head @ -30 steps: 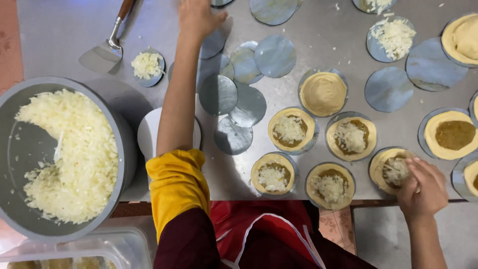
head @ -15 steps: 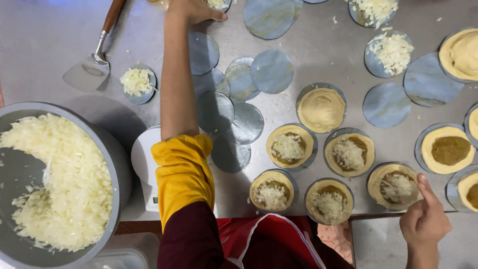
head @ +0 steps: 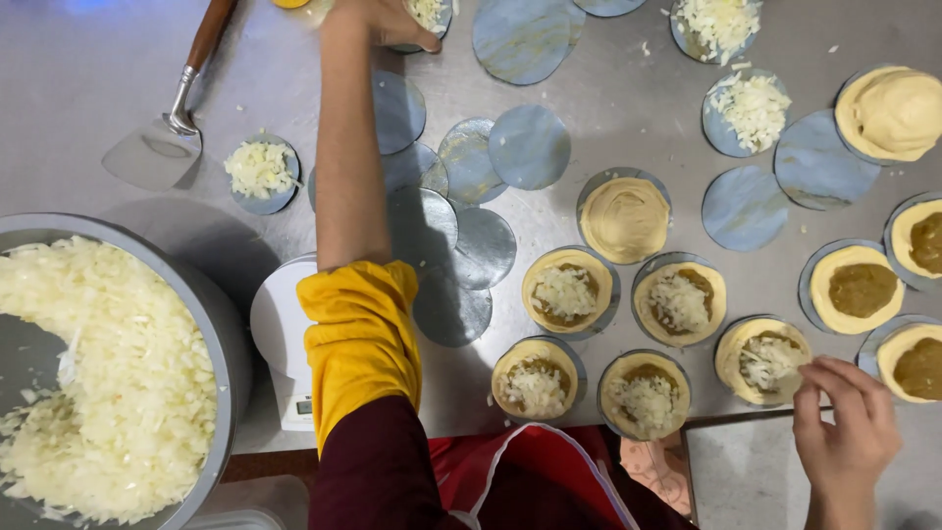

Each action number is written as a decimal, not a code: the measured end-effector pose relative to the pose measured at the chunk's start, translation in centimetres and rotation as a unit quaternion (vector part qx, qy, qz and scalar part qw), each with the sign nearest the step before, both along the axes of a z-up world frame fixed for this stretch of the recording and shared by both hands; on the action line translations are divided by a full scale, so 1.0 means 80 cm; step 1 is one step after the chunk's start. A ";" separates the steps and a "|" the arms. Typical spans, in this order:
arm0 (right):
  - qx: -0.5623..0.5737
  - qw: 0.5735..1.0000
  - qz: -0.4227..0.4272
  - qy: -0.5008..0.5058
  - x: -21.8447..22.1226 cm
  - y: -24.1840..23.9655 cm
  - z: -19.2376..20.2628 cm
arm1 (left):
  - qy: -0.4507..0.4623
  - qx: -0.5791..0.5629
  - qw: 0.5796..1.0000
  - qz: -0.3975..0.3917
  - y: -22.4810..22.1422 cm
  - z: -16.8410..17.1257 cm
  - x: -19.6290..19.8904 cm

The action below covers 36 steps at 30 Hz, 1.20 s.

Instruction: Place dough on liners, add paste filling, and top with chopped onions to assemble mini pizzas.

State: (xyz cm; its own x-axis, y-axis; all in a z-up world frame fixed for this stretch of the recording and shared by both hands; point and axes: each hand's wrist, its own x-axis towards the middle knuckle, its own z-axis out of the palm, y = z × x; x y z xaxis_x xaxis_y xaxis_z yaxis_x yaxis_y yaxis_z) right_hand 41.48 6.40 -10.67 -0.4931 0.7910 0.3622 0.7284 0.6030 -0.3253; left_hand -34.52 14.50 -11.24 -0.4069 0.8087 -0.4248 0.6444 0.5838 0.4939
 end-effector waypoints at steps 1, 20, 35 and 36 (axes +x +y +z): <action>0.002 1.000 0.000 -0.001 -0.003 -0.002 0.004 | -0.001 0.002 1.000 0.000 0.001 0.000 0.000; -0.116 0.991 0.068 -0.023 -0.074 0.046 0.090 | 0.121 0.021 0.989 -0.079 -0.026 0.032 -0.014; -0.023 0.922 0.383 0.051 -0.715 0.257 -0.013 | 0.178 0.138 0.964 -0.145 -0.125 0.118 -0.018; 0.044 0.921 0.382 0.060 -0.738 0.264 -0.042 | 0.199 0.123 0.961 -0.147 -0.124 0.116 -0.019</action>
